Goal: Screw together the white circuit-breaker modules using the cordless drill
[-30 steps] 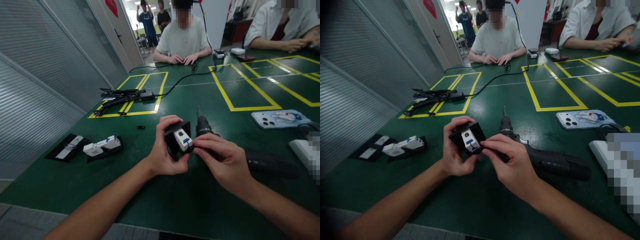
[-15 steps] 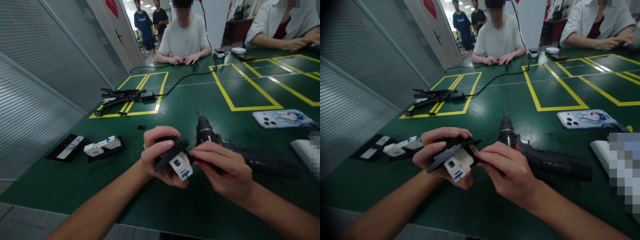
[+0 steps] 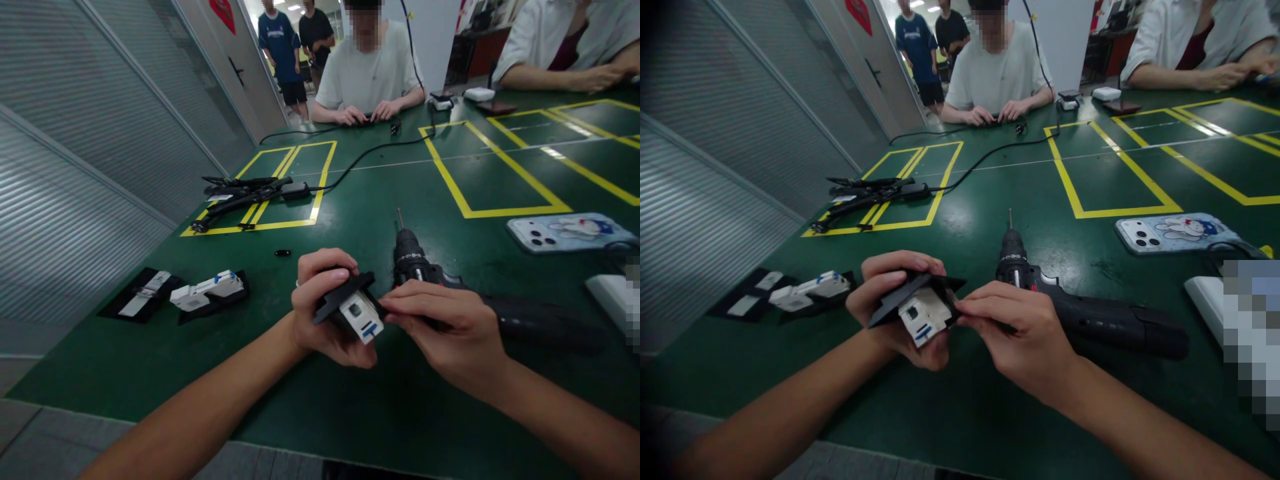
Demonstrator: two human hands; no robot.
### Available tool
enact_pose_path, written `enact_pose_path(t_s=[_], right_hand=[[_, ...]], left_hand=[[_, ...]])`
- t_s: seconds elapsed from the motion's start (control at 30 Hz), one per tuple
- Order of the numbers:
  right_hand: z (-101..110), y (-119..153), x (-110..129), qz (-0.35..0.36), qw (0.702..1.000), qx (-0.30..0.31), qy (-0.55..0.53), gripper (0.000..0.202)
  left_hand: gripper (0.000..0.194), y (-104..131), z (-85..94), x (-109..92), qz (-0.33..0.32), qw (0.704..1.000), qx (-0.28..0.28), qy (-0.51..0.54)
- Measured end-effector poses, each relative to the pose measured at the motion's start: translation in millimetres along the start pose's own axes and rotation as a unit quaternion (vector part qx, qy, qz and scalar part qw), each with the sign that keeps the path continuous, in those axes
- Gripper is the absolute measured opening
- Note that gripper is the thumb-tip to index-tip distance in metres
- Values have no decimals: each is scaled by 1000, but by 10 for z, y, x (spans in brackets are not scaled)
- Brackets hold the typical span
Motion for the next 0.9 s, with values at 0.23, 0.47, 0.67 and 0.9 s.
enact_pose_path(t_s=[0.23, 0.47, 0.67, 0.9], right_hand=[[66, -25, -99, -92, 994, -19, -51, 16], [114, -82, -132, -146, 986, 4, -83, 18], [104, -88, -149, -154, 985, 6, -72, 19], [98, -47, -178, -121, 992, 17, 16, 25]], left_hand=[[73, -70, -55, -67, 55, 981, 92, 164], [64, -10, -132, -110, 304, 873, 161, 346], [66, -40, -133, -77, 351, 842, 169, 372], [64, 41, -233, 11, 413, 764, 172, 465]])
Point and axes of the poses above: each hand's wrist, its own y-axis away from the middle knuckle, its own z-axis out of the back of the hand, x = y × z, the point moved 3 cm from there along -y, towards the middle knuckle, and after that the axes turned 11 degrees about x, right-handed, at the moved point
